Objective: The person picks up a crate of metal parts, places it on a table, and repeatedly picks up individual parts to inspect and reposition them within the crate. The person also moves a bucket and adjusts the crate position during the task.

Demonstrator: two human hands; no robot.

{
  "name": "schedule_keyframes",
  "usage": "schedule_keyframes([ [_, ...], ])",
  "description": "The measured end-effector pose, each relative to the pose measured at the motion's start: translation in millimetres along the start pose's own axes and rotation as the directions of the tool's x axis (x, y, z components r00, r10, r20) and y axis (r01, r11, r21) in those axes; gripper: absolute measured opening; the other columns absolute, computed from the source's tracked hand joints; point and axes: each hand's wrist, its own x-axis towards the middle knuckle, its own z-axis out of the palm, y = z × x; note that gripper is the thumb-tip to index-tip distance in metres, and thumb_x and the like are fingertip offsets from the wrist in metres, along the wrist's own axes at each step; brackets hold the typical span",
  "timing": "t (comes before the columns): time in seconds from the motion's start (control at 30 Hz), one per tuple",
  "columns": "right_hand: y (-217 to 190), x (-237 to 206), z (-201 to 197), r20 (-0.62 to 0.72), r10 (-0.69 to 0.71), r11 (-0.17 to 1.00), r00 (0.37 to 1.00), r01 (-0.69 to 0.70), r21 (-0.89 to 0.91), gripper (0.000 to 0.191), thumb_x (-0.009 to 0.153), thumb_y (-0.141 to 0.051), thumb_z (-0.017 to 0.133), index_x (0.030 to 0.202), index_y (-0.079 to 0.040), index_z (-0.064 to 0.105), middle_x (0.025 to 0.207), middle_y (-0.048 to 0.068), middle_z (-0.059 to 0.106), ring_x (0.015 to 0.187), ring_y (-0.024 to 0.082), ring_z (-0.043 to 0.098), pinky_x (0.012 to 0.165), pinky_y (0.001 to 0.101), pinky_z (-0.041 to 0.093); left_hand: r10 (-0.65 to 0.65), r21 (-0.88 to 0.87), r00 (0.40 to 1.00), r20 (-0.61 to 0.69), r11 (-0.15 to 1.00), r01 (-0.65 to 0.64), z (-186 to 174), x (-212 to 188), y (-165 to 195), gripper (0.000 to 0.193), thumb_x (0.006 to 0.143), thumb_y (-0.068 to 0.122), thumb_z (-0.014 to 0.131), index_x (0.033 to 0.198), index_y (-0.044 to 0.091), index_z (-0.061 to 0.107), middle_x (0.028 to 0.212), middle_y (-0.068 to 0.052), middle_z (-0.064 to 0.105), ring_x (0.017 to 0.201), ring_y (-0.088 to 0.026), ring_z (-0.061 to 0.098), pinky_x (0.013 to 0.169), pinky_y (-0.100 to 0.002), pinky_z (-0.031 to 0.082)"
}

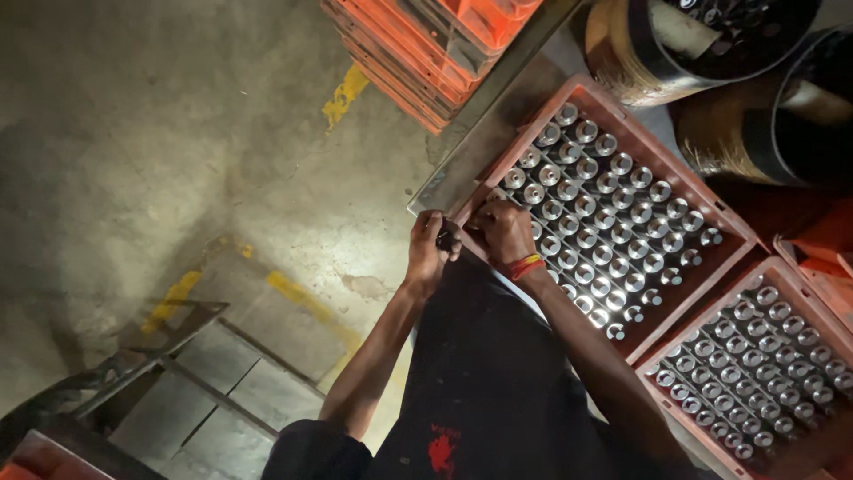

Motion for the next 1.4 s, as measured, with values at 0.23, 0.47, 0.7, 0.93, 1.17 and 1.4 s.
schedule_keyframes([
  [0.23, -4, -34, -8, 0.268, 0.415, 0.311, 0.869, -0.412, 0.856, 0.021, 0.103, -0.012, 0.068, 0.121, -0.006, 0.080, 0.079, 0.003, 0.065, 0.065, 0.007, 0.056, 0.059, 0.0244, 0.046, 0.099, 0.233, 0.942, 0.320, 0.956, -0.180, 25, -18, 3, 0.034, 0.105, 0.033, 0.058, 0.127, 0.009, 0.052, 0.081, 0.000, 0.055, 0.056, -0.006, 0.048, 0.041, -0.022, 0.034],
  [0.47, 15, -28, -21, -0.062, 0.404, 0.683, 0.913, -0.256, 0.684, 0.022, 0.094, -0.007, 0.077, 0.114, -0.001, 0.070, 0.105, 0.010, 0.075, 0.091, 0.016, 0.072, 0.078, 0.0316, 0.061, -0.093, -0.109, 0.967, 0.239, 0.987, 0.122, 40, -19, 8, 0.026, 0.107, 0.027, 0.050, 0.118, 0.004, 0.056, 0.084, -0.007, 0.060, 0.064, -0.013, 0.055, 0.053, -0.026, 0.042],
  [0.7, 14, 30, -24, -0.113, 0.172, 0.985, 0.979, -0.174, 0.000, 0.009, 0.095, 0.001, 0.069, 0.096, -0.005, 0.076, 0.092, 0.009, 0.077, 0.078, 0.021, 0.076, 0.066, 0.0329, 0.062, -0.143, -0.252, 0.944, 0.297, 0.942, 0.222, 9, -4, -11, 0.024, 0.109, 0.025, 0.053, 0.120, 0.004, 0.060, 0.087, -0.004, 0.057, 0.064, -0.011, 0.050, 0.054, -0.025, 0.040],
  [0.93, 14, 7, -27, -0.238, 0.237, 0.960, 0.942, -0.189, 0.207, 0.025, 0.091, -0.018, 0.079, 0.108, 0.000, 0.075, 0.095, 0.011, 0.076, 0.075, 0.019, 0.073, 0.065, 0.0368, 0.059, -0.043, -0.027, 0.920, 0.390, 0.998, 0.058, 14, -4, -9, 0.049, 0.106, 0.041, 0.055, 0.143, 0.008, 0.052, 0.087, 0.000, 0.056, 0.058, -0.006, 0.045, 0.047, -0.021, 0.033],
  [1.17, 10, -59, -21, 0.215, 0.438, 0.251, 0.873, -0.348, 0.903, 0.028, 0.097, -0.021, 0.076, 0.117, -0.001, 0.075, 0.097, 0.007, 0.074, 0.083, 0.017, 0.072, 0.074, 0.0362, 0.063, -0.114, 0.229, 0.863, 0.493, 0.973, -0.003, 44, -25, 6, 0.047, 0.109, 0.036, 0.053, 0.145, 0.008, 0.039, 0.088, -0.003, 0.056, 0.059, -0.007, 0.047, 0.047, -0.022, 0.034],
  [1.4, 29, -44, -36, -0.159, -0.042, 0.961, 0.986, -0.004, -0.277, 0.032, 0.078, 0.000, 0.070, 0.110, -0.001, 0.075, 0.103, 0.017, 0.074, 0.093, 0.030, 0.070, 0.084, 0.0393, 0.058, -0.282, -0.167, 0.913, 0.294, 0.926, 0.339, 32, -15, -7, 0.031, 0.104, 0.025, 0.049, 0.125, 0.003, 0.054, 0.098, -0.011, 0.063, 0.081, -0.019, 0.068, 0.071, -0.035, 0.058],
])
